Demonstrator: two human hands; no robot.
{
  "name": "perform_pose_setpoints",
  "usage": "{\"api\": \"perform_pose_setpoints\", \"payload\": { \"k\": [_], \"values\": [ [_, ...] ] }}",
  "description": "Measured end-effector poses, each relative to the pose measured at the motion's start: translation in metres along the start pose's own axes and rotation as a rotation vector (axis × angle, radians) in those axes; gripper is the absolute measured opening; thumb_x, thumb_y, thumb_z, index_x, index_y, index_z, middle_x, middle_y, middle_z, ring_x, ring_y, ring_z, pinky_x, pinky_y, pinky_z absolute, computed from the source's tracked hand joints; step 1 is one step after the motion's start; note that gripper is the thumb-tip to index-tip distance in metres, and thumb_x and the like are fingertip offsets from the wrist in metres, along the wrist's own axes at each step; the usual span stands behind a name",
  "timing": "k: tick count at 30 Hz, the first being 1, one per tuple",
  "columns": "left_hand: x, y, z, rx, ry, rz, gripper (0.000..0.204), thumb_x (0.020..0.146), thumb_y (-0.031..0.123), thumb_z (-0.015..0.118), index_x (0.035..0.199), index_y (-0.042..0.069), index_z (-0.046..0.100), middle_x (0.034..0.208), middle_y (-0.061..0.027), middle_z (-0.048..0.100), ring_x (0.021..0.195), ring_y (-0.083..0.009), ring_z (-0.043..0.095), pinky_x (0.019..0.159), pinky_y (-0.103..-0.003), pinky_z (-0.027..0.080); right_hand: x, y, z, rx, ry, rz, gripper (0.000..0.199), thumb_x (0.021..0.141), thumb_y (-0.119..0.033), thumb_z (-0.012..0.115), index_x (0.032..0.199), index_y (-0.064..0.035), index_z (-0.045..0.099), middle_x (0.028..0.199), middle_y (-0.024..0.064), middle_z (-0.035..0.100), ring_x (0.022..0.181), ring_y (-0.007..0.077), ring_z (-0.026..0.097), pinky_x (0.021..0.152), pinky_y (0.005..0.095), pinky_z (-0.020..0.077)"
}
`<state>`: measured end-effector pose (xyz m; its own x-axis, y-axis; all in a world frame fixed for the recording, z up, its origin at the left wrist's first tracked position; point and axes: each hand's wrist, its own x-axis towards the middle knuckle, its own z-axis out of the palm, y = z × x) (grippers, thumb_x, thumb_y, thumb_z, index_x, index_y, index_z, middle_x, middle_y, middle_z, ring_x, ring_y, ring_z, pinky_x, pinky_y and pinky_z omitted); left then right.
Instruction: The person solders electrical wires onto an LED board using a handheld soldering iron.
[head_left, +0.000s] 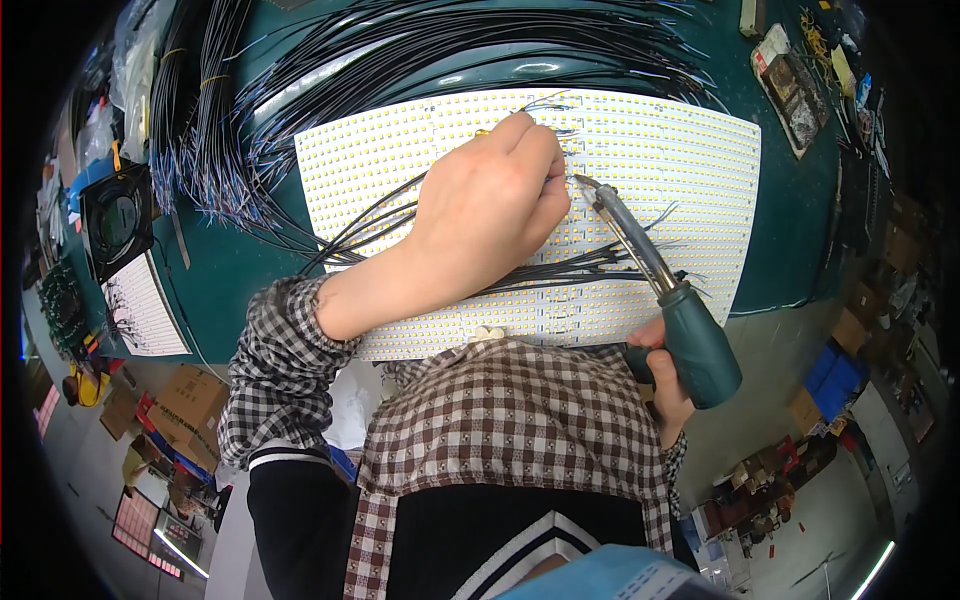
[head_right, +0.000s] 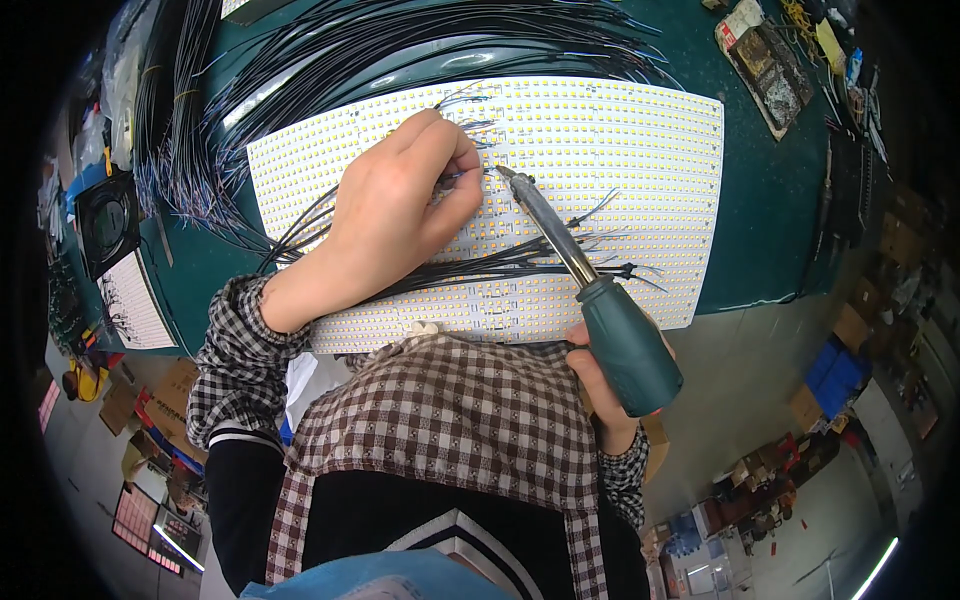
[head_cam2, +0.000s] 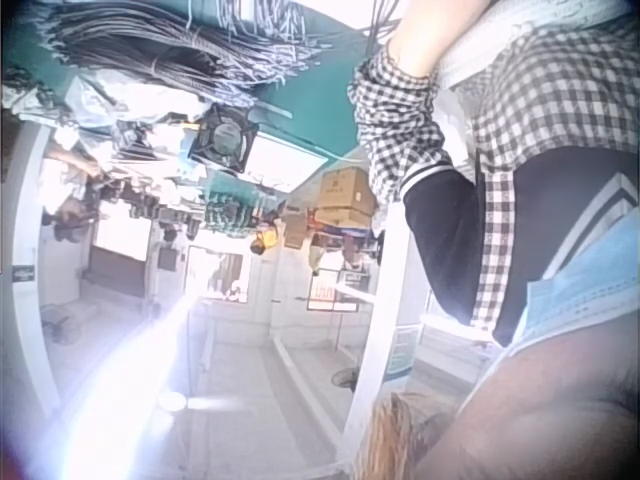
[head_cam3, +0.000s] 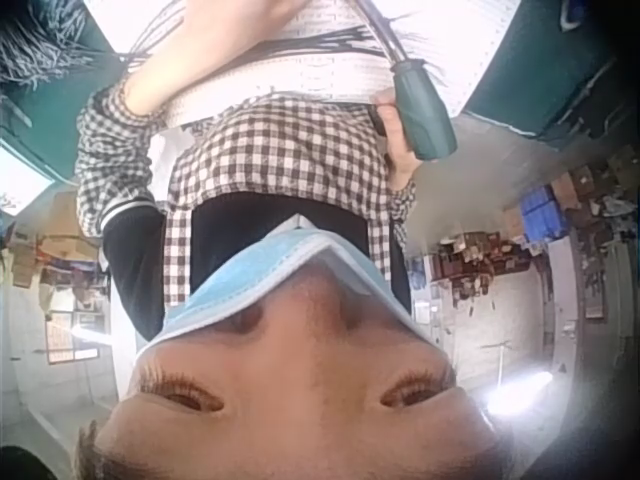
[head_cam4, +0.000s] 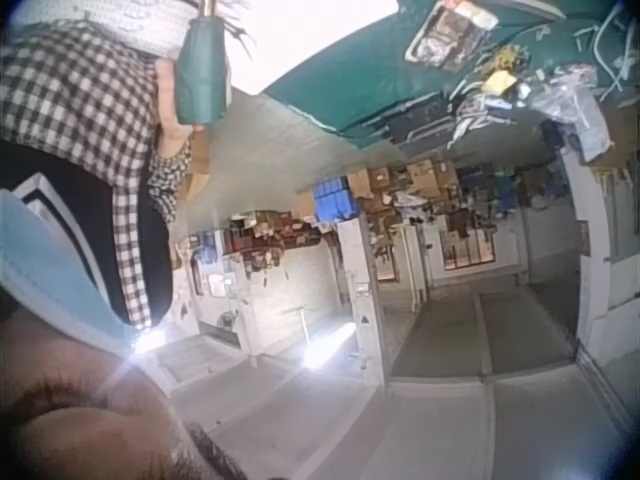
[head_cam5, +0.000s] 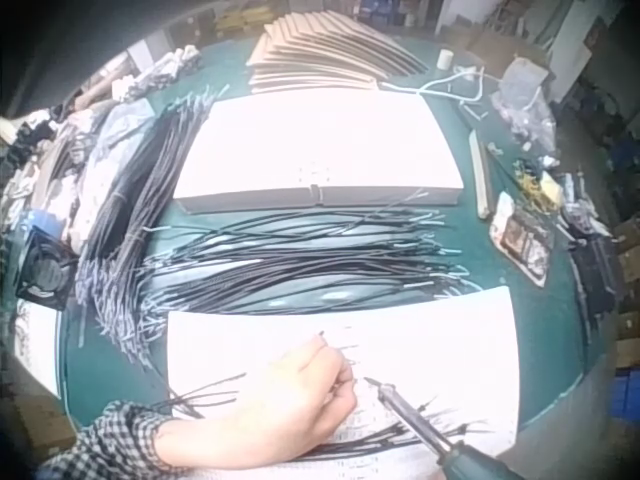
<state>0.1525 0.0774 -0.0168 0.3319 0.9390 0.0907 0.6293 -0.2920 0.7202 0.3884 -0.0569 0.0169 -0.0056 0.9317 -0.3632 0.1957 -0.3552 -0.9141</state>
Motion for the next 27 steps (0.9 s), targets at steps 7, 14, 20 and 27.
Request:
{"api": "perform_pose_setpoints", "payload": {
  "k": [7,14,20,27],
  "values": [
    [0.000,0.000,0.001,0.004,0.009,0.007,0.014,0.073,0.001,0.066,0.080,0.003,0.055,0.075,-0.0090,0.056,0.061,-0.0241,0.060,0.053,-0.032,0.047,0.001,-0.003,0.003,-0.022,-0.006,-0.043,0.035,0.089,-0.032,0.061,0.094,0.0023,0.053,0.088,0.0123,0.057,0.082,0.0218,0.058,0.075,0.0353,0.0493],
    [0.001,0.000,0.000,0.008,0.012,0.010,0.012,0.073,0.002,0.066,0.079,0.003,0.055,0.074,-0.0090,0.056,0.061,-0.0242,0.060,0.053,-0.032,0.047,0.004,-0.011,0.006,0.097,0.025,-0.047,0.039,0.089,-0.034,0.062,0.094,0.0029,0.052,0.087,0.0129,0.057,0.080,0.0228,0.058,0.074,0.0359,0.0504],
    [0.000,-0.001,0.001,0.017,0.017,0.014,0.012,0.074,0.003,0.065,0.080,0.004,0.055,0.075,-0.0092,0.057,0.061,-0.0244,0.060,0.053,-0.032,0.048,0.004,-0.007,0.009,0.155,0.086,-0.087,0.040,0.088,-0.034,0.063,0.092,0.0041,0.052,0.085,0.0138,0.056,0.079,0.0232,0.058,0.070,0.0354,0.0514],
    [-0.003,0.006,-0.006,0.011,-0.039,-0.025,0.012,0.074,0.006,0.064,0.083,0.003,0.055,0.078,-0.0128,0.056,0.068,-0.0312,0.059,0.058,-0.040,0.048,0.003,-0.005,0.003,0.174,0.127,-0.137,0.045,0.088,-0.037,0.062,0.093,0.0058,0.052,0.084,0.0147,0.055,0.077,0.0231,0.058,0.068,0.0349,0.0521]
  ]
}}
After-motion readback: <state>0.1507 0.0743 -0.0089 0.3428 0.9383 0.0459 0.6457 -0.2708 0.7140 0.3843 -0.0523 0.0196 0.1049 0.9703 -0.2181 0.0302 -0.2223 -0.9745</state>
